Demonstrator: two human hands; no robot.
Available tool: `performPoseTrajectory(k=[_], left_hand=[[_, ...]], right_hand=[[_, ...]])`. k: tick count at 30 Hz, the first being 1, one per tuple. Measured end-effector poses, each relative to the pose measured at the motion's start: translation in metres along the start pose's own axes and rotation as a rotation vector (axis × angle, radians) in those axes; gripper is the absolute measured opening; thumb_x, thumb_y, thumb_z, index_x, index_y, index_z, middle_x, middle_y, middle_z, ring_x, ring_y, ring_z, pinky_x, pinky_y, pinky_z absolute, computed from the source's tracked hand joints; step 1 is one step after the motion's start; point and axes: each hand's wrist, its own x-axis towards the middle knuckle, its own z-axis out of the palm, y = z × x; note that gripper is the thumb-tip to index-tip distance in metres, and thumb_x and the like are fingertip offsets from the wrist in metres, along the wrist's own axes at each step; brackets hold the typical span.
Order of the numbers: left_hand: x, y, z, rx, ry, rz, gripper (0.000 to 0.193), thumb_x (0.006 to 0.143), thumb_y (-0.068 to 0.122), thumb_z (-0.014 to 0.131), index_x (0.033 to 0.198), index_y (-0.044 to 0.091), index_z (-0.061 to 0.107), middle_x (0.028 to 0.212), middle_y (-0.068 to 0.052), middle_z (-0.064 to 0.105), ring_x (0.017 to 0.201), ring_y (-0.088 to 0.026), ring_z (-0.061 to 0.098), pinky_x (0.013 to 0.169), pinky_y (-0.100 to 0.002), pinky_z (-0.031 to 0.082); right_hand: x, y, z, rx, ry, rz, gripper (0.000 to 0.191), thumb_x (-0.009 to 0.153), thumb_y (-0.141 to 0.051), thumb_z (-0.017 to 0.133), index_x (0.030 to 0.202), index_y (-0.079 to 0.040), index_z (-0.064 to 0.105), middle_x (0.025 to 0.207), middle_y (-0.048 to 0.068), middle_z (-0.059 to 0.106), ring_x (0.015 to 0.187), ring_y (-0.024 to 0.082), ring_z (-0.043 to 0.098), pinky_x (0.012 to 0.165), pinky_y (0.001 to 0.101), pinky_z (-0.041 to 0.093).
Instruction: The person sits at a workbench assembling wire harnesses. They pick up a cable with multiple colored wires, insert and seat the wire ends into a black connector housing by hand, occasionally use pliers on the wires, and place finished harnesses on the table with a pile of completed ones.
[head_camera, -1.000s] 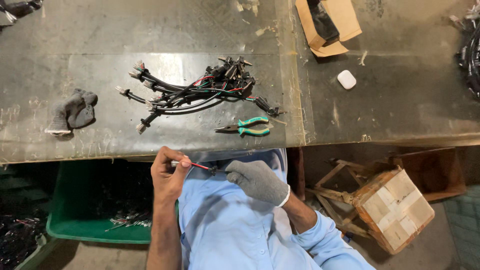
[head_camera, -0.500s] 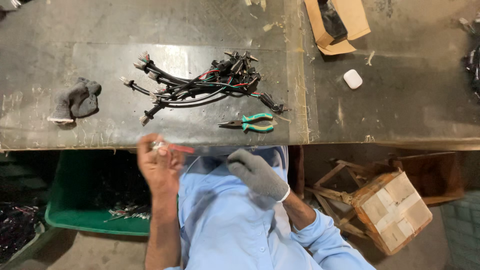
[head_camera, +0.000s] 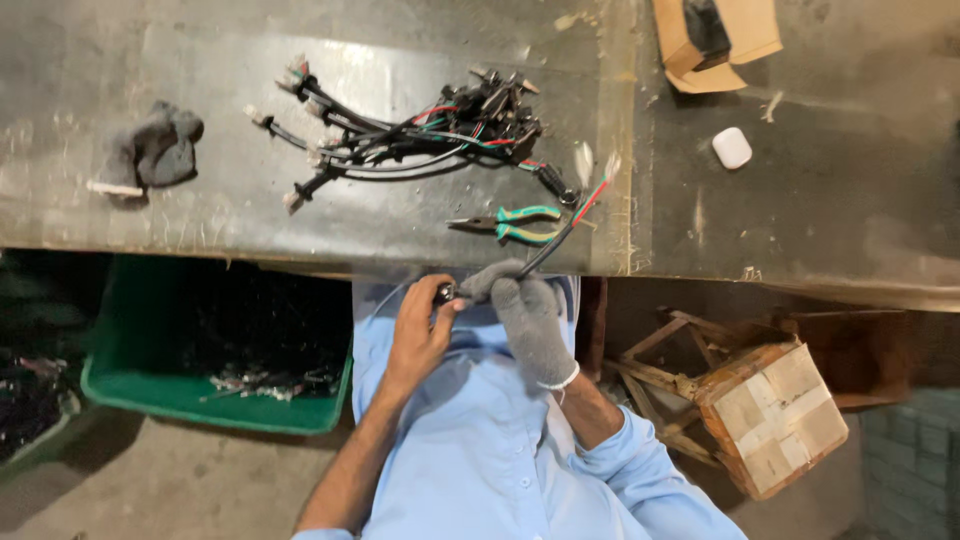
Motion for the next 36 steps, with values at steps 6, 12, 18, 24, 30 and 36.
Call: performPoseTrajectory(k=[6, 12, 18, 24, 30, 36], left_hand=[[0.005, 0.031, -0.008, -0.011, -0.131, -0.015, 0.028, 0.1, 0.024, 0.065, 0.119, 0.004, 0.058, 0.097, -0.012, 0.061, 0.087, -0.025, 0.06, 0.077, -0.035, 0.051], [0.009, 0.039, -0.013, -0.181, -0.241, -0.111, 0.025, 0.104, 0.025, 0.06, 0.117, 0.005, 0.055, 0.091, -0.005, 0.054, 0.079, -0.015, 0.051, 0.068, -0.03, 0.047], [0.01, 0.026, -0.006, -0.401, -0.228, -0.097, 0.029, 0.11, 0.031, 0.048, 0.107, 0.004, 0.058, 0.087, 0.003, 0.048, 0.08, -0.007, 0.043, 0.071, -0.025, 0.039], [0.008, 0.001, 0.015, -0.525, -0.128, -0.187, 0.036, 0.107, 0.025, 0.053, 0.079, 0.002, 0.054, 0.072, 0.0, 0.044, 0.069, -0.01, 0.037, 0.06, -0.028, 0.032], [0.016, 0.001, 0.002, -0.453, -0.314, 0.071, 0.025, 0.098, 0.026, 0.059, 0.097, 0.001, 0.062, 0.095, -0.003, 0.065, 0.086, -0.012, 0.06, 0.078, -0.029, 0.049], [0.03, 0.022, -0.072, -0.776, -0.049, -0.057, 0.043, 0.094, 0.033, 0.066, 0.111, -0.007, 0.063, 0.133, -0.008, 0.063, 0.085, -0.015, 0.05, 0.08, -0.031, 0.045]], right_hand=[[0.007, 0.008, -0.001, 0.184, 0.099, 0.024, 0.034, 0.113, -0.034, 0.052, 0.105, -0.001, 0.056, 0.096, 0.007, 0.063, 0.092, 0.015, 0.061, 0.088, 0.033, 0.055], [0.009, 0.007, -0.001, 0.147, 0.043, -0.009, 0.036, 0.11, -0.037, 0.054, 0.106, -0.001, 0.054, 0.093, 0.006, 0.059, 0.086, 0.015, 0.059, 0.082, 0.0322, 0.053], [0.002, -0.002, 0.003, 0.326, -0.013, 0.119, 0.041, 0.112, -0.042, 0.049, 0.1, -0.003, 0.053, 0.086, 0.004, 0.056, 0.08, 0.014, 0.057, 0.075, 0.0316, 0.051], [-0.02, -0.005, 0.018, 0.019, -0.259, 0.151, 0.046, 0.11, -0.047, 0.048, 0.095, -0.005, 0.057, 0.08, 0.001, 0.049, 0.071, 0.015, 0.043, 0.06, 0.0309, 0.04], [-0.005, -0.02, 0.018, -0.417, -0.365, -0.146, 0.027, 0.106, -0.028, 0.056, 0.094, -0.004, 0.059, 0.08, 0.015, 0.055, 0.071, 0.035, 0.052, 0.066, 0.0393, 0.046], [0.012, -0.04, -0.003, -0.722, -0.414, -0.025, 0.035, 0.103, -0.037, 0.056, 0.087, -0.008, 0.063, 0.074, 0.018, 0.06, 0.073, 0.042, 0.061, 0.063, 0.0476, 0.047]])
